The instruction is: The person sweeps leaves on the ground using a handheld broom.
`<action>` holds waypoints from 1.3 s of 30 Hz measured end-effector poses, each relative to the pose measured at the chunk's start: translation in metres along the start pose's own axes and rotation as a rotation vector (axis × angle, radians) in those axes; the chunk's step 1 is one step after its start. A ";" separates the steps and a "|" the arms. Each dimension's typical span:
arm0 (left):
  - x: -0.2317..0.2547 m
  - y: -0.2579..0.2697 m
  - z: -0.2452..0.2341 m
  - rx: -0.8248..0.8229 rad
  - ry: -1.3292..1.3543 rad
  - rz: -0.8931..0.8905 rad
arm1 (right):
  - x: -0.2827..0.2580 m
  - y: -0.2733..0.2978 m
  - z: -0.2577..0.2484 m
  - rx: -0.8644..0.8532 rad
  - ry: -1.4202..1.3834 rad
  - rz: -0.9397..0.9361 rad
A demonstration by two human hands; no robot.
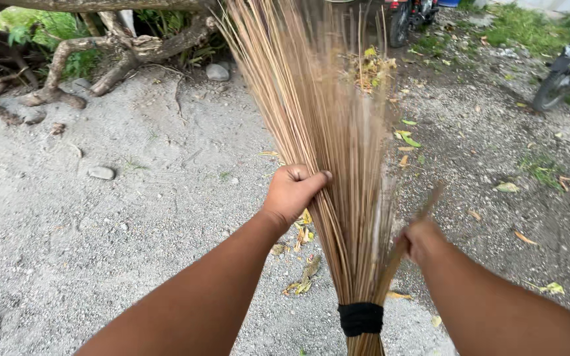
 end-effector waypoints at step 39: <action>-0.028 -0.001 -0.018 0.052 -0.626 -0.272 | -0.080 0.094 0.104 0.019 0.130 -0.256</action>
Point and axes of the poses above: each hand's wrist, its own y-axis away from the middle knuckle, its own z-axis out of the palm, x = y × z, the point moved 4 cm from there along -y, towards the middle knuckle, and after that the axes turned 1 degree about y, right-handed, at the moved point
